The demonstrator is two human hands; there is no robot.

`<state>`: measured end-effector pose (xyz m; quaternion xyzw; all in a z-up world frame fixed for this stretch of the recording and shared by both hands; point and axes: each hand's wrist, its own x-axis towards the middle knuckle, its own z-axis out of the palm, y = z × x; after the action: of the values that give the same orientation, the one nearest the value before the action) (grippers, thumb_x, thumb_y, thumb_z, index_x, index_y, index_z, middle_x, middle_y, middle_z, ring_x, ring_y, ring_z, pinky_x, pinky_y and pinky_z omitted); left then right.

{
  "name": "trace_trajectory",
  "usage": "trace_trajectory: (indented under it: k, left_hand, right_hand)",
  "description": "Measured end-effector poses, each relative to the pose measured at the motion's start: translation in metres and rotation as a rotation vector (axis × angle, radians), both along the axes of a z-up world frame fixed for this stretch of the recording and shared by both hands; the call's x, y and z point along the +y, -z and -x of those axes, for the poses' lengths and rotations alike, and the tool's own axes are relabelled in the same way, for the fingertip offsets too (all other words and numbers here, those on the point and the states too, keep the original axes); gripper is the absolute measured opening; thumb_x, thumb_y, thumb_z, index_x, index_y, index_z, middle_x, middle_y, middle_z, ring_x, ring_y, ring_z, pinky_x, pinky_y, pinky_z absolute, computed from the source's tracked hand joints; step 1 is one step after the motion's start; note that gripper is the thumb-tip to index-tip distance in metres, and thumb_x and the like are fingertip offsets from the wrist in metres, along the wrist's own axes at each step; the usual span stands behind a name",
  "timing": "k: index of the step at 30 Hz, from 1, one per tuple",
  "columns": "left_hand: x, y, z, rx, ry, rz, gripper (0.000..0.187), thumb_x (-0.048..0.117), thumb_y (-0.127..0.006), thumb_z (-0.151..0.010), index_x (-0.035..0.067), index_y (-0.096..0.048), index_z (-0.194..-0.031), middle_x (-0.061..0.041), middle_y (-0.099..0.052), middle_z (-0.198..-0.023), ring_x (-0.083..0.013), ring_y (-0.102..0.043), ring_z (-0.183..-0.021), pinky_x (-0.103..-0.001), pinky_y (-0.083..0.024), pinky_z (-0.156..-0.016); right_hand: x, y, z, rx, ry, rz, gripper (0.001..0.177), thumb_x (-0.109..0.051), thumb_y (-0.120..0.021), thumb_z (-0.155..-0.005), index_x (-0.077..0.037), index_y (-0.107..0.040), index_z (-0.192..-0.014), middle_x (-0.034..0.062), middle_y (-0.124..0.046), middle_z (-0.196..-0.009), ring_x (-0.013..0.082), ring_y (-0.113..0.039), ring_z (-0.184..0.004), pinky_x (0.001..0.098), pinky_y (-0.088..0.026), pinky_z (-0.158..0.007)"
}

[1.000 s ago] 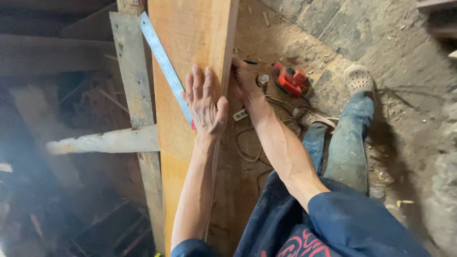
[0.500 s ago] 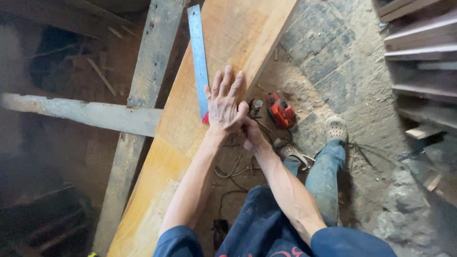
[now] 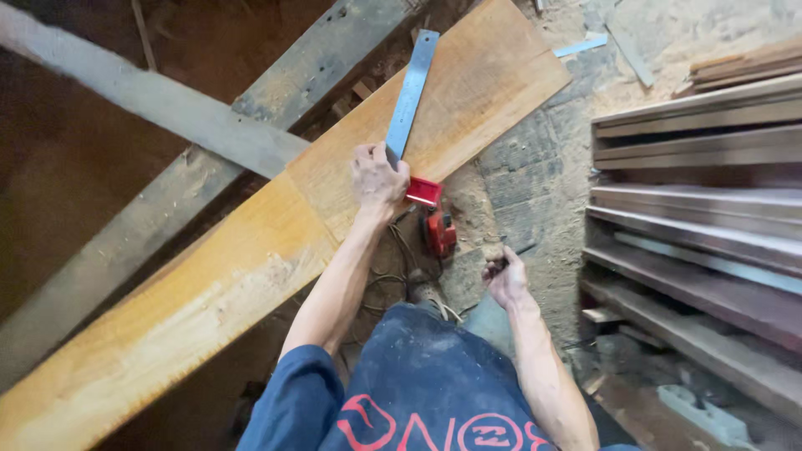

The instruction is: The person uses a circular saw to cut a long wooden plank on a workbench. They then use a try square and pencil to mark the wood and flip the plank over to inspect the cut.

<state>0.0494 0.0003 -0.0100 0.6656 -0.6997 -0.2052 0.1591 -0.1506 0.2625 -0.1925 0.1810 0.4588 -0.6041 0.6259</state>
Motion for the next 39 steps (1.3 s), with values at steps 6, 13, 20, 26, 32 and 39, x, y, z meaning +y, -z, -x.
trace_trajectory:
  k: [6, 13, 20, 26, 32, 39]
  left_hand:
    - [0.029, -0.003, -0.020, 0.098, -0.185, -0.127, 0.051, 0.026, -0.075, -0.067, -0.003, -0.063, -0.107, -0.029, -0.066, -0.108, -0.0469, -0.066, -0.099, -0.055, -0.054, -0.084]
    - [0.091, 0.012, -0.089, 0.468, -0.296, 0.010, 0.021, 0.019, -0.068, -0.071, 0.003, -0.060, -0.083, -0.017, -0.067, -0.067, -0.0356, -0.070, -0.066, -0.045, -0.056, -0.065]
    - [0.008, 0.031, -0.124, 0.368, -0.185, 0.041, 0.018, 0.022, -0.068, -0.078, 0.005, -0.062, -0.083, -0.016, -0.067, -0.069, -0.0363, -0.068, -0.067, -0.047, -0.055, -0.067]
    - [-0.024, 0.014, -0.123, 0.066, -0.130, -0.036, 0.027, 0.032, -0.066, -0.086, 0.008, -0.071, -0.100, -0.020, -0.068, -0.116, -0.0374, -0.061, -0.113, -0.048, -0.050, -0.098]
    - [-0.051, 0.002, -0.150, -0.027, 0.074, 0.158, 0.046, 0.034, -0.074, -0.070, 0.009, -0.074, -0.108, -0.026, -0.050, -0.144, -0.0477, -0.037, -0.142, -0.066, -0.023, -0.111]
    - [-0.037, 0.032, -0.138, 0.060, 0.076, 0.165, 0.049, 0.031, -0.065, -0.082, 0.005, -0.068, -0.123, -0.018, -0.060, -0.130, -0.0373, -0.052, -0.122, -0.050, -0.039, -0.109]
  right_hand:
    - [-0.028, -0.056, 0.011, 0.248, -0.098, -0.051, 0.041, -0.043, -0.054, -0.102, -0.015, -0.049, -0.073, 0.0078, -0.062, -0.075, 0.0188, -0.058, -0.066, 0.0370, -0.050, -0.061]
    - [-0.122, -0.155, -0.038, 0.523, -0.402, 0.041, 0.030, -0.034, -0.066, -0.097, -0.006, -0.059, -0.103, 0.0038, -0.060, -0.086, 0.0149, -0.061, -0.073, 0.0335, -0.055, -0.063]
    - [-0.155, -0.163, -0.130, 0.548, -0.355, 0.074, 0.027, -0.029, -0.074, -0.090, -0.008, -0.059, -0.098, 0.0033, -0.063, -0.087, 0.0136, -0.063, -0.073, 0.0317, -0.059, -0.059]
    - [-0.144, -0.138, -0.141, 0.583, -0.350, 0.036, 0.032, -0.024, -0.080, -0.089, -0.010, -0.052, -0.081, 0.0064, -0.065, -0.087, 0.0168, -0.066, -0.073, 0.0317, -0.061, -0.058]
    - [-0.134, -0.145, -0.141, 0.583, -0.350, -0.001, 0.034, -0.023, -0.079, -0.087, -0.013, -0.047, -0.081, 0.0070, -0.065, -0.088, 0.0181, -0.069, -0.076, 0.0364, -0.063, -0.059]
    - [-0.152, -0.129, -0.166, 0.828, -0.227, -0.104, 0.045, -0.026, -0.084, -0.082, -0.012, -0.041, -0.081, 0.0021, -0.050, -0.082, 0.0145, -0.051, -0.068, 0.0367, -0.054, -0.054]
